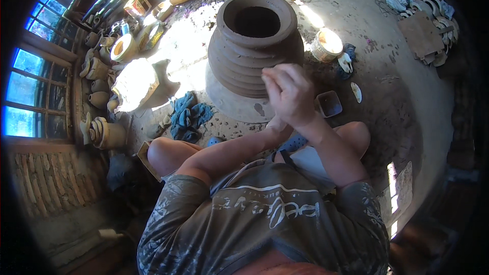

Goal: The person shapes a large clay vessel on a pottery wheel, using their hands to smooth the exterior and create decorative horizontal grooves around the midsection.

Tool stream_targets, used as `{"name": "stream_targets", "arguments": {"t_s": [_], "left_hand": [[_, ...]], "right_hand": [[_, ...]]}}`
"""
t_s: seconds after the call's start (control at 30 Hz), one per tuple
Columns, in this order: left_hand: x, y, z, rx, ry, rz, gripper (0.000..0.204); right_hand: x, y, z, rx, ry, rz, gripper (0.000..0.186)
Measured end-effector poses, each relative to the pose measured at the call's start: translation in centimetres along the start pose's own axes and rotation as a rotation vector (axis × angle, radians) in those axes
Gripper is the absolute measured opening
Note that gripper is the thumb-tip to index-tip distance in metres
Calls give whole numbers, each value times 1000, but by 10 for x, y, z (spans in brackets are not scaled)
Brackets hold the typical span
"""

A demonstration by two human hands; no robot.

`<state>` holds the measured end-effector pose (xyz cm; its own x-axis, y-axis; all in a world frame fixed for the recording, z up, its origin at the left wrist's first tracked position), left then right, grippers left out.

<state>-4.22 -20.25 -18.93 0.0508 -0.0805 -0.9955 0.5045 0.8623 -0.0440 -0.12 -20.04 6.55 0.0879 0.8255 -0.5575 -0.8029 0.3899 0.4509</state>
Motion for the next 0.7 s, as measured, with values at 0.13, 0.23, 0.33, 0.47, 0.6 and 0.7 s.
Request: {"name": "stream_targets", "arguments": {"t_s": [0.13,0.23,0.33,0.47,0.6,0.7], "left_hand": [[7,-5,-8,-15,316,169,48],[-24,-2,-22,-39,572,61,44],[-53,3,-49,-25,571,175,43],[-40,29,-82,-63,668,231,41],[-50,69,-109,-153,808,153,45],[-38,105,-127,-187,772,256,46]], "right_hand": [[-6,-12,23,-239,-38,-145,13],[-3,-5,29,-341,25,-245,13],[5,2,33,-415,112,-334,17],[16,4,32,-497,61,-318,4],[15,2,33,-521,66,-297,4],[13,4,32,-535,83,-296,5]]}}
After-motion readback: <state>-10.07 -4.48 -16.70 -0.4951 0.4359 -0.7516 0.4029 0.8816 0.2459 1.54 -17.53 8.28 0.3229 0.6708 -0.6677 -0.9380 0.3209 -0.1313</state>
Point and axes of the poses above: each hand's wrist, its own z-axis towards the middle knuckle, its own x-axis out of the palm, y = z × x, the point moved 5 cm from there along z, towards the middle knuckle, and after that the axes turned 3 degrees about x, right-handed, at the moved point
